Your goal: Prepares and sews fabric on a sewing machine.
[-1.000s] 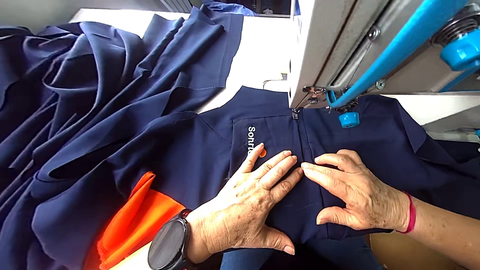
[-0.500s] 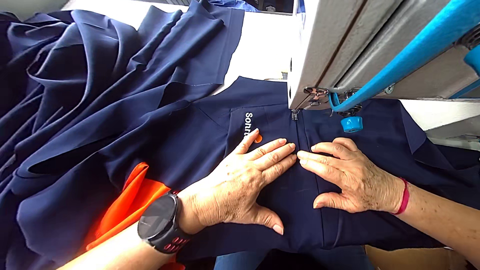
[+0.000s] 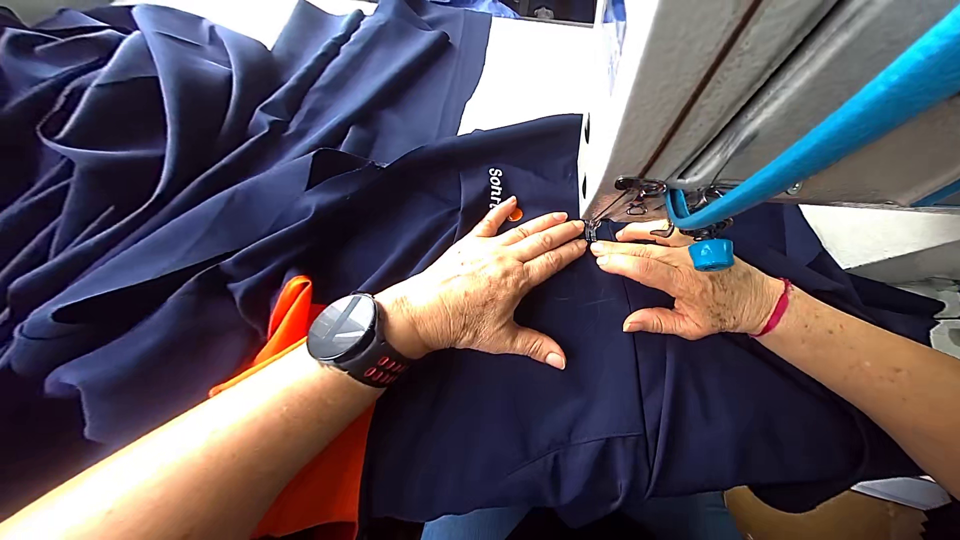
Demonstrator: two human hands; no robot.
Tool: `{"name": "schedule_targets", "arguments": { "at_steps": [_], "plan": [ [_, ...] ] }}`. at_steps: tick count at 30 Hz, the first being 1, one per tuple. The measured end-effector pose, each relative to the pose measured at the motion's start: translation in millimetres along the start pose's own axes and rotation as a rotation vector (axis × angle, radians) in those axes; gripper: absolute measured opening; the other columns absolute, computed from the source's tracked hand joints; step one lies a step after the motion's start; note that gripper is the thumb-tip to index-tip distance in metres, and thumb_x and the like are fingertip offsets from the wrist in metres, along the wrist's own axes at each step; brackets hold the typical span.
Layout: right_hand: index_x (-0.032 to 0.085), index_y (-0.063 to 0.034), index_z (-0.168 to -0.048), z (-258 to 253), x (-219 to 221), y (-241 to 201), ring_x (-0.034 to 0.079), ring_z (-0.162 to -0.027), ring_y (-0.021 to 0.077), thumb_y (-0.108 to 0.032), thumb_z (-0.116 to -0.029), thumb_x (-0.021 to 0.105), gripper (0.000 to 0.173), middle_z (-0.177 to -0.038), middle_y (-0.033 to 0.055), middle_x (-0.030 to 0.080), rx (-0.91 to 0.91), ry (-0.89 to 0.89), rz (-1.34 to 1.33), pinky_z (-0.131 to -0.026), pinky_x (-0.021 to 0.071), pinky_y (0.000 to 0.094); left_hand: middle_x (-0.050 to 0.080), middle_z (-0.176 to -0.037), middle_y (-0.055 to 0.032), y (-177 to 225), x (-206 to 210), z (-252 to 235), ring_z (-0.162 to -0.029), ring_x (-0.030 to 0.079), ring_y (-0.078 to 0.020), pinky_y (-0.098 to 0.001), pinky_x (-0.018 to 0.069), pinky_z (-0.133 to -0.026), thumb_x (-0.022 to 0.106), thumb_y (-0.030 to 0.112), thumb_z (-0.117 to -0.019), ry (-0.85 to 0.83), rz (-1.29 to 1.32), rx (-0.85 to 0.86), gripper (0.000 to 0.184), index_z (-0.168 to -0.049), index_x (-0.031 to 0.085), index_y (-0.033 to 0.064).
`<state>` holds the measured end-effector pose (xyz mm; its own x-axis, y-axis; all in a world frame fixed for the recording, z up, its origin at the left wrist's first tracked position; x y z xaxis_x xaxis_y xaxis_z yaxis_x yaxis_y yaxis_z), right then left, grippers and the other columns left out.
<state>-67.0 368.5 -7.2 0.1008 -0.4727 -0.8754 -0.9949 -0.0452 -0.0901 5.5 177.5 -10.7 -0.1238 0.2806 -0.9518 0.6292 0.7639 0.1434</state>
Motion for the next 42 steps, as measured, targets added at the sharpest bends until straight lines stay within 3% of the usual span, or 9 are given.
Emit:
{"name": "schedule_targets", "arguments": {
  "at_steps": [12, 21, 27, 29, 31, 33, 37, 39, 42],
  "plan": [
    [0.075, -0.0114, -0.121, 2, -3, 8, 0.063, -0.125, 0.028, -0.047, -0.1058, 0.043, 0.05, -0.127, 0.0097, 0.073, -0.06, 0.029, 0.063, -0.102, 0.0444, 0.0449, 0.051, -0.155, -0.0079, -7, 0, -5, -0.147, 0.044, -0.0265, -0.0646, 0.0245, -0.118, 0.028, 0.092, -0.0806, 0.022, -0.011, -0.015, 0.11, -0.149, 0.053, 0.0092],
    [0.074, -0.0103, -0.124, 26, -23, -45, 0.053, -0.138, 0.0315, -0.031, -0.1066, 0.045, 0.04, -0.134, 0.0069, 0.069, 0.361, -0.05, 0.259, -0.11, 0.0395, 0.0546, 0.049, -0.157, -0.0095, -7, 0, -6, -0.148, 0.042, -0.027, -0.0642, 0.0235, -0.119, 0.03, 0.092, -0.0798, 0.012, -0.028, -0.025, 0.112, -0.15, 0.051, 0.0078],
    [0.047, -0.0216, -0.155, 92, -58, -110, 0.026, -0.145, 0.063, -0.068, -0.0954, 0.051, 0.076, -0.163, 0.0326, 0.027, 0.908, -0.234, 0.262, -0.102, 0.0304, 0.0803, 0.048, -0.158, -0.0079, -12, -14, -9, -0.147, 0.043, -0.0263, -0.0624, 0.0294, -0.117, 0.028, 0.094, -0.0787, -0.103, -0.025, 0.037, 0.113, -0.151, 0.051, 0.0095],
    [0.054, -0.0187, -0.15, 107, -66, -117, 0.042, -0.136, 0.0598, -0.052, -0.0985, 0.06, 0.062, -0.154, 0.036, 0.039, 0.981, -0.253, 0.099, -0.098, 0.0395, 0.0719, 0.052, -0.155, -0.0055, -22, -22, -12, -0.145, 0.046, -0.024, -0.0591, 0.0324, -0.117, 0.029, 0.091, -0.0808, -0.159, -0.028, 0.144, 0.107, -0.148, 0.055, 0.0119],
    [0.072, -0.0174, -0.125, 112, -66, -112, 0.062, -0.112, 0.036, -0.025, -0.1017, 0.058, 0.028, -0.123, 0.0251, 0.064, 0.905, -0.119, 0.0, -0.092, 0.0517, 0.0439, 0.052, -0.155, -0.0049, -31, -19, -9, -0.147, 0.043, -0.0233, -0.0559, 0.0301, -0.119, 0.028, 0.087, -0.0843, -0.15, -0.036, 0.256, 0.102, -0.148, 0.055, 0.012],
    [0.071, -0.0166, -0.094, 108, -60, -89, 0.064, -0.092, 0.0187, -0.014, -0.095, 0.051, 0.021, -0.097, 0.0103, 0.066, 0.752, -0.057, -0.017, -0.079, 0.0534, 0.027, 0.048, -0.157, -0.0068, -32, -12, -2, -0.149, 0.04, -0.0253, -0.0579, 0.027, -0.119, 0.021, 0.086, -0.0877, -0.101, -0.054, 0.258, 0.103, -0.151, 0.051, 0.0104],
    [0.07, -0.0049, -0.078, 63, -63, -2, 0.069, -0.074, 0.0292, 0.005, -0.0805, 0.062, 0.013, -0.084, 0.0127, 0.066, 0.509, -0.249, 0.124, -0.06, 0.057, 0.0456, 0.049, -0.156, -0.0076, -1, -4, 10, -0.148, 0.042, -0.0261, -0.0634, 0.0263, -0.118, 0.025, 0.082, -0.0916, 0.016, -0.111, -0.085, 0.096, -0.15, 0.052, 0.0109],
    [0.071, 0.0009, -0.098, 50, -57, 52, 0.072, -0.088, 0.0406, -0.003, -0.0923, 0.063, 0.011, -0.094, 0.0224, 0.071, 0.494, -0.196, 0.29, -0.073, 0.0563, 0.0591, 0.046, -0.159, -0.0097, 34, 4, 9, -0.15, 0.038, -0.0295, -0.0721, 0.0195, -0.117, 0.029, 0.081, -0.0917, 0.05, -0.117, -0.414, 0.096, -0.151, 0.051, 0.0093],
    [0.063, 0.0086, -0.128, 37, -41, 91, 0.059, -0.124, 0.0423, -0.019, -0.1014, 0.06, 0.039, -0.126, 0.0311, 0.064, 0.773, 0.034, 0.174, -0.112, 0.0404, 0.0544, 0.021, -0.167, -0.0255, 93, 14, -8, -0.157, 0.013, -0.0423, -0.0823, 0.0015, -0.112, 0.026, 0.089, -0.0869, -0.161, 0.066, -0.724, 0.117, -0.159, 0.029, -0.0031]
  ]
}}
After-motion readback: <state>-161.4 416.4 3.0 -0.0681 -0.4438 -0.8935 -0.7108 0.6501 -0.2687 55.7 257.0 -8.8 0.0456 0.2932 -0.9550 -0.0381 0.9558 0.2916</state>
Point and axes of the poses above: each hand's wrist, its own z-axis away from the middle knuckle, its own x-axis out of the palm, y = z × x, the point moved 6 cm from there along -z, towards the middle knuckle
